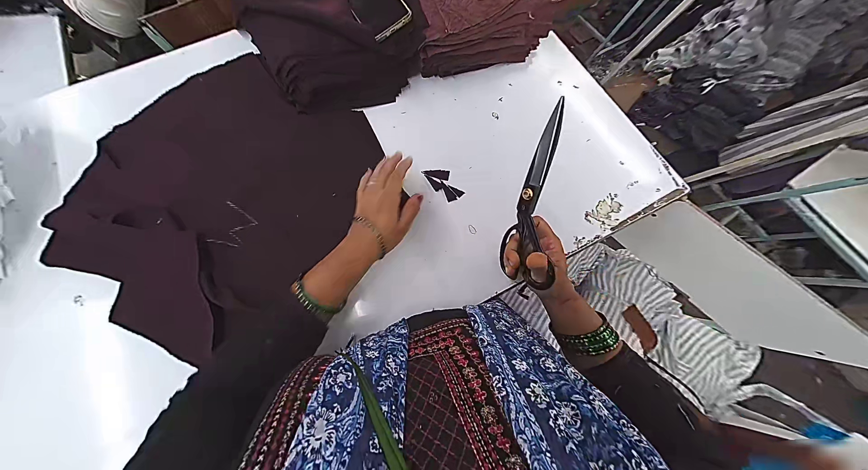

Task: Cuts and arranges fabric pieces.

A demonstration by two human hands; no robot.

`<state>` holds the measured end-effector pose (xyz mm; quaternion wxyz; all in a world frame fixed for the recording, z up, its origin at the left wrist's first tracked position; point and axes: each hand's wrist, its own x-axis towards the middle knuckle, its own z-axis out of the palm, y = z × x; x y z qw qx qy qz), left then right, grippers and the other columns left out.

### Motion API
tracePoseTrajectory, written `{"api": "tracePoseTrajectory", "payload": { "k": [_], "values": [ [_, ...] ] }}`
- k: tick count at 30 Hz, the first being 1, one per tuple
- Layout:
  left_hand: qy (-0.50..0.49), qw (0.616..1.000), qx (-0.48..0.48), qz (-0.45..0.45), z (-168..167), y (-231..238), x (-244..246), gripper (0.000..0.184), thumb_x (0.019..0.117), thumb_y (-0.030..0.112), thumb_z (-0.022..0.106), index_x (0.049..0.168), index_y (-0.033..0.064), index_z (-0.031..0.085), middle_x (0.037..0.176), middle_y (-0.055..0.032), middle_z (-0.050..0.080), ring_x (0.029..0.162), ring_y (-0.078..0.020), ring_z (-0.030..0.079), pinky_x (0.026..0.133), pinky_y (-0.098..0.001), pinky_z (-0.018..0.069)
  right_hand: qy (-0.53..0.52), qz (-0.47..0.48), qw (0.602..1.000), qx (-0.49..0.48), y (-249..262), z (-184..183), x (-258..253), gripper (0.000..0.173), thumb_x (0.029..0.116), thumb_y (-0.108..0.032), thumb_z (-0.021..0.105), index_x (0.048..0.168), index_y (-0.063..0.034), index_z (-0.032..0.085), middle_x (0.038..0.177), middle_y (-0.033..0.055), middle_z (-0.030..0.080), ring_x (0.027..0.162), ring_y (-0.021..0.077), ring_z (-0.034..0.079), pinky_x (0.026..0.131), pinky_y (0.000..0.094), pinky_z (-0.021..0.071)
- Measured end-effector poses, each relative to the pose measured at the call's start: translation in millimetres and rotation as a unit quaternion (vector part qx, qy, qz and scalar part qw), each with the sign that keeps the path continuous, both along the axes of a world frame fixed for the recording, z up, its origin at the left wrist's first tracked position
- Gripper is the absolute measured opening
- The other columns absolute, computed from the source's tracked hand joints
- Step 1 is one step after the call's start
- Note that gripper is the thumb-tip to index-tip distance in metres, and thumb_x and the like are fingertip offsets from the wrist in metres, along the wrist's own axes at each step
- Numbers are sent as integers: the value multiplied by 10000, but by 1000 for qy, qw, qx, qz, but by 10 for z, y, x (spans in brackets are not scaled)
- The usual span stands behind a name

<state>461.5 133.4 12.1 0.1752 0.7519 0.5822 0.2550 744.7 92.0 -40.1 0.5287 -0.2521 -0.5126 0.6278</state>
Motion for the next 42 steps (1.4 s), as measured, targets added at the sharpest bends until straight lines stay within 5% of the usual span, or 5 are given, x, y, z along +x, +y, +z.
{"api": "tracePoseTrajectory", "payload": {
  "k": [4,10,19,28,42],
  "values": [
    [104,977,-159,-95,-6,334,580,721,1059,390,534,1580,-49,299,1652,-317,210,1551,-494,140,1196,-725,95,12,-8,999,29,-35,-38,-6,395,853,-509,774,1068,-266,548,754,-144,689,605,-26,648,555,148,543],
    [-124,860,-260,-422,246,-341,579,423,1067,140,478,1418,-88,541,1406,-250,603,1339,-326,577,1148,-458,408,-211,-180,959,52,-119,129,27,347,914,-316,726,1038,-102,482,694,-157,586,562,-58,567,529,156,512],
    [-60,989,-105,81,178,-1408,-944,437,1011,314,569,1352,53,649,1455,-133,597,1470,-340,424,1184,-730,77,-659,-160,735,3,384,564,38,468,919,-231,769,1258,39,591,919,328,663,859,530,643,752,714,458],
    [36,903,-215,371,-14,-1911,-1671,666,1022,494,573,1597,220,381,1715,-122,174,1589,-397,22,1156,-774,20,-705,-179,686,-4,702,636,-168,446,910,-237,785,1249,7,630,1101,358,659,1059,558,623,862,732,442],
    [-51,925,-10,376,-373,-2493,-2457,820,958,169,651,1596,-68,194,1680,-288,126,1547,-453,199,1207,-670,196,-612,-123,757,193,-104,242,-493,601,1015,-394,527,1338,107,599,1475,394,441,1414,560,380,1179,648,263]
  ]
}}
